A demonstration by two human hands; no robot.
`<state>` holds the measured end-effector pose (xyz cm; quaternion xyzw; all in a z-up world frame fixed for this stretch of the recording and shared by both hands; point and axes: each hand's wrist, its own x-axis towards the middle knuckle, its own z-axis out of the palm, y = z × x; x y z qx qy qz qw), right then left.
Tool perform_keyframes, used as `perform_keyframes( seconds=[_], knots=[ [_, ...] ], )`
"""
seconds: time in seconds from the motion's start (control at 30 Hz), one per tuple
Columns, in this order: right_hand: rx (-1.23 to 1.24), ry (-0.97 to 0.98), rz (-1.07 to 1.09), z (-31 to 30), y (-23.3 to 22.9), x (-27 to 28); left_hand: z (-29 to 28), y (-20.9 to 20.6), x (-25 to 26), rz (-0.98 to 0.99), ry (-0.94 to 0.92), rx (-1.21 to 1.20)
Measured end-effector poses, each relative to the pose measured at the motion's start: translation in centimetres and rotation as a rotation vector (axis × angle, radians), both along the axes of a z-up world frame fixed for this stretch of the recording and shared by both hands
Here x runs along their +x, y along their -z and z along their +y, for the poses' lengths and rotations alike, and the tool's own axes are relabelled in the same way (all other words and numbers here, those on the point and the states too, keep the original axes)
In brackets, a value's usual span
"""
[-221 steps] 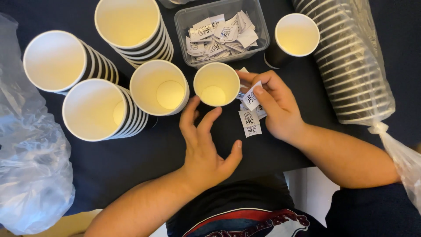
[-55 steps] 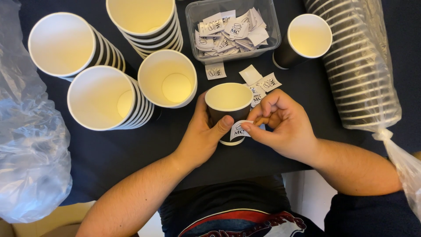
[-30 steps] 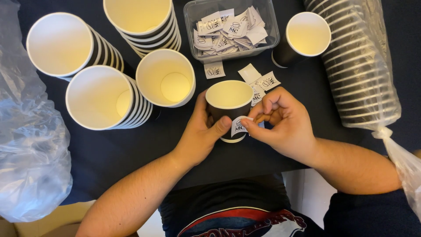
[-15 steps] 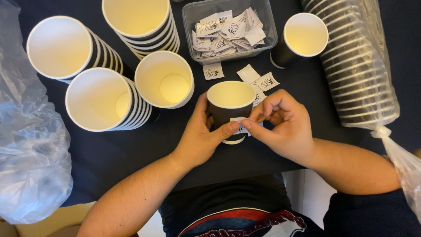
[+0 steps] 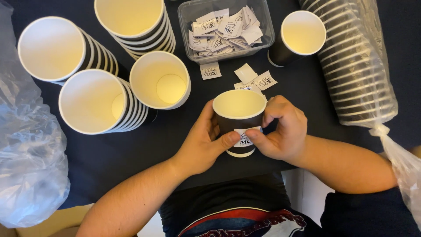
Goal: Applying small white labels or stickers to the sides of black and white striped paper cups.
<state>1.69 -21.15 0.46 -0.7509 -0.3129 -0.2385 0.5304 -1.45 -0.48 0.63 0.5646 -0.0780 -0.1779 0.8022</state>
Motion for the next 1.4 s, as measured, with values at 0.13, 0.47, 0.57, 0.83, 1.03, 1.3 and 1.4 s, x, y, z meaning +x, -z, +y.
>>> perform_keyframes(
  seconds=[0.13,0.47,0.57,0.83,1.03,1.3,1.4],
  knots=[
    [0.036,-0.072,-0.065,0.4,0.6,0.1,-0.1,0.2,-0.2,-0.015,0.021,-0.061],
    [0.16,-0.174,-0.049,0.3,1.9,0.3,0.2,1.2,0.4,-0.041,0.047,-0.137],
    [0.167,-0.227,-0.015,0.3,1.6,0.4,0.2,1.8,0.4,-0.056,0.042,-0.115],
    [0.166,-0.207,0.036,-0.8,2.2,0.9,-0.1,2.1,0.6,-0.081,0.025,-0.126],
    [0.04,-0.234,0.25,-0.2,-0.6,1.2,0.2,1.2,1.0,-0.151,-0.01,0.005],
    [0.08,-0.026,0.079,-0.1,-5.0,1.7,0.5,-0.1,1.1,-0.305,-0.042,0.168],
    [0.123,-0.064,0.006,1.3,-7.0,2.0,0.2,0.5,1.0,-0.368,-0.018,0.328]
  ],
)
